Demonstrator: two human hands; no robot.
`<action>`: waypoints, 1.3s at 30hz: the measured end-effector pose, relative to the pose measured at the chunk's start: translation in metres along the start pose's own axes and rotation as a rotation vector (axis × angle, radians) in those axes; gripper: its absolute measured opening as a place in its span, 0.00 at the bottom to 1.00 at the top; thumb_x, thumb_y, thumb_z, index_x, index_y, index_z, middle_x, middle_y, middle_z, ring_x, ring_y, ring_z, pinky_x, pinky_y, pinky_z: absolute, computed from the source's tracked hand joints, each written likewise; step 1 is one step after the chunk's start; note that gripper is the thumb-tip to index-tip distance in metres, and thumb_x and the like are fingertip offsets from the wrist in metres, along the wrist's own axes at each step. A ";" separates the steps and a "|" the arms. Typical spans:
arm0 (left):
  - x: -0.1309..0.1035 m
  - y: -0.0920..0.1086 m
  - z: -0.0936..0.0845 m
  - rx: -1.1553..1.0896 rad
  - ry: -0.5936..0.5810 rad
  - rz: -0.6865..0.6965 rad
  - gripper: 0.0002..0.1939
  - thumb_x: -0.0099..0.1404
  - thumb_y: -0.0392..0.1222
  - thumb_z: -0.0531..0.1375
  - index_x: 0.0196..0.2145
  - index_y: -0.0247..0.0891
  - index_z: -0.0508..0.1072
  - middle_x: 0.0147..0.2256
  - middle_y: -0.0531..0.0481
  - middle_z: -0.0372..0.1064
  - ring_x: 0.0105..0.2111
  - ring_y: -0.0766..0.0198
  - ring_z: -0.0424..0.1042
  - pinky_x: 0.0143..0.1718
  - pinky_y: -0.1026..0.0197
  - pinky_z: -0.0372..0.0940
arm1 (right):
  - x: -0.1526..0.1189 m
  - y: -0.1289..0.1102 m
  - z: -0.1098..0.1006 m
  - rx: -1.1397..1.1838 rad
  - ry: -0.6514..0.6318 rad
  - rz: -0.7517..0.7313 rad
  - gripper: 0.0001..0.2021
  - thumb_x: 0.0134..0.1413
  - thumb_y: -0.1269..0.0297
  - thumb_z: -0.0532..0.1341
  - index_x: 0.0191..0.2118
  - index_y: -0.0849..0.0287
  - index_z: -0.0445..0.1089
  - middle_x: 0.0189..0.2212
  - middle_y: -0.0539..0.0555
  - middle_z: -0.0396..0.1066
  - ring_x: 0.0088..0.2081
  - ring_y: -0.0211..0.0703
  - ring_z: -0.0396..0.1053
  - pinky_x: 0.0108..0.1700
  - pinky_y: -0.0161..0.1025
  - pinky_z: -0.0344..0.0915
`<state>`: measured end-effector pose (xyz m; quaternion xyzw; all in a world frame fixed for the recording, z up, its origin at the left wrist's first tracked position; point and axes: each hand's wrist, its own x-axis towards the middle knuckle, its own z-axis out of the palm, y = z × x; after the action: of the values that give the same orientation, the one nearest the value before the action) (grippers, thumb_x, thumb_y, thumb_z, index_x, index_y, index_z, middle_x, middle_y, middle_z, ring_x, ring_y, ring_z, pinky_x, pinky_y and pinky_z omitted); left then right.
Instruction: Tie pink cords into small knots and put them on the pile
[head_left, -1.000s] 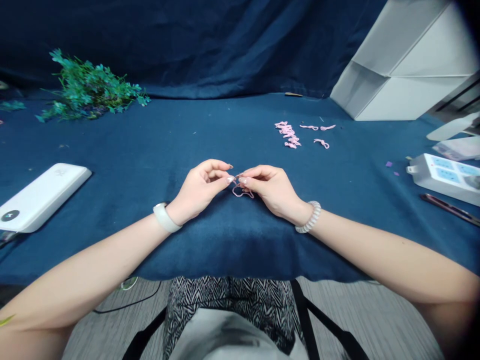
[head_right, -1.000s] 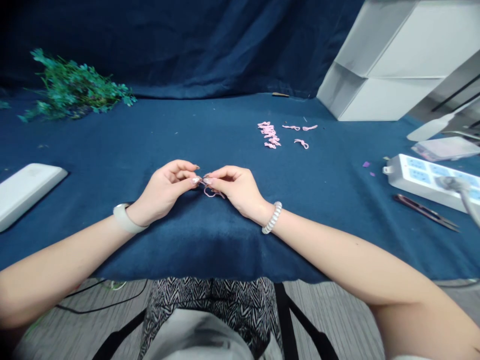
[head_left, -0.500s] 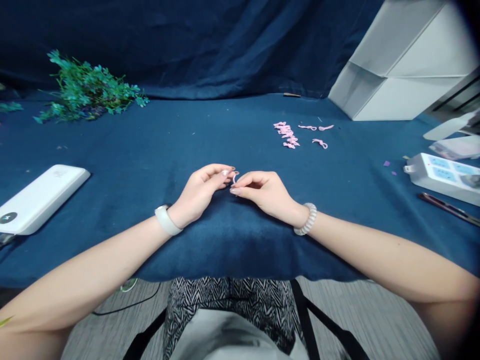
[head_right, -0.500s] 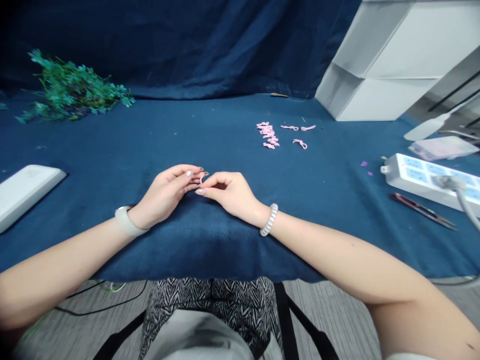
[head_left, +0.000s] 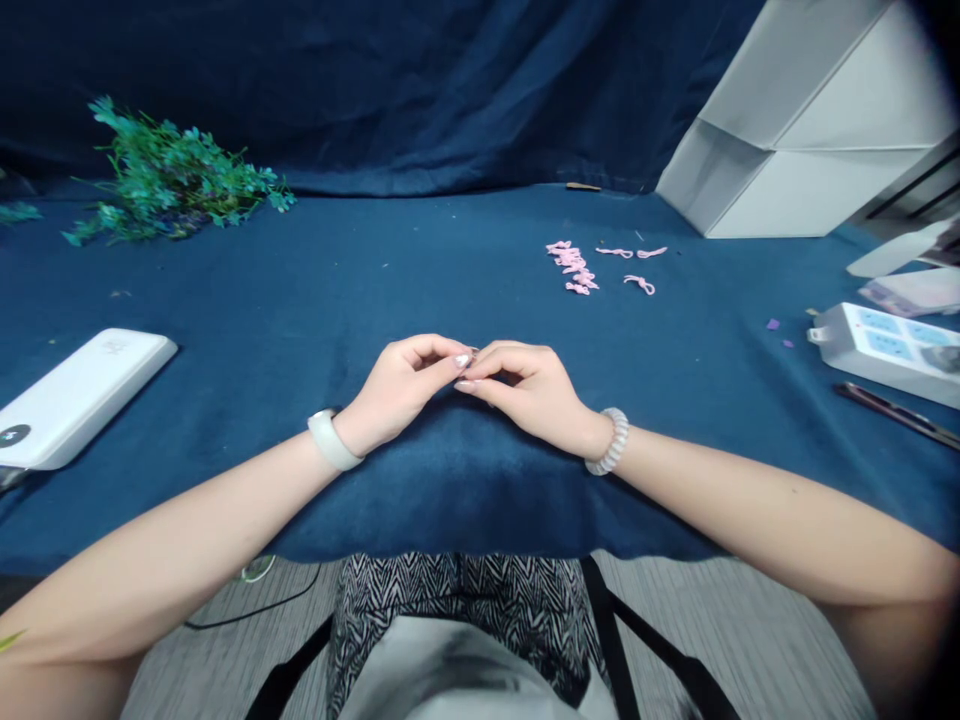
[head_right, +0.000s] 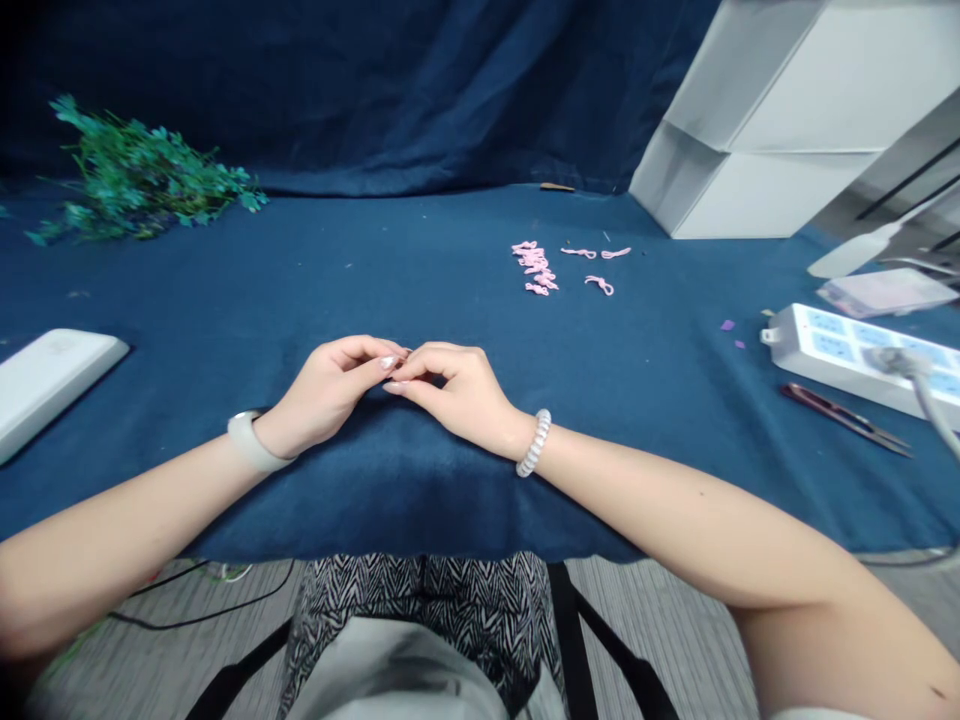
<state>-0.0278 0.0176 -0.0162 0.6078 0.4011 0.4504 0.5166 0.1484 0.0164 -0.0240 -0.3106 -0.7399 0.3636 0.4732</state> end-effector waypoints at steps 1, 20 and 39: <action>0.000 0.000 0.000 -0.004 0.007 -0.004 0.08 0.58 0.44 0.66 0.32 0.37 0.78 0.36 0.50 0.76 0.37 0.66 0.72 0.43 0.64 0.65 | 0.000 0.000 0.000 -0.003 0.001 -0.010 0.03 0.51 0.68 0.66 0.28 0.60 0.74 0.29 0.52 0.75 0.33 0.39 0.72 0.39 0.39 0.68; 0.001 -0.006 0.008 -0.484 0.026 -0.125 0.09 0.53 0.40 0.70 0.32 0.35 0.76 0.29 0.52 0.73 0.29 0.71 0.70 0.34 0.66 0.65 | -0.001 -0.003 0.005 0.307 0.138 0.167 0.17 0.47 0.68 0.68 0.44 0.58 0.67 0.26 0.47 0.73 0.26 0.33 0.71 0.28 0.33 0.69; 0.004 -0.005 0.006 -0.462 -0.013 -0.251 0.10 0.54 0.40 0.69 0.32 0.32 0.78 0.28 0.48 0.74 0.30 0.67 0.72 0.38 0.63 0.66 | 0.001 -0.005 0.006 0.363 0.114 0.264 0.18 0.46 0.67 0.68 0.42 0.58 0.62 0.23 0.44 0.70 0.23 0.32 0.67 0.26 0.33 0.66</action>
<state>-0.0214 0.0206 -0.0210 0.4219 0.3565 0.4584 0.6962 0.1420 0.0136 -0.0212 -0.3344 -0.5874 0.5315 0.5106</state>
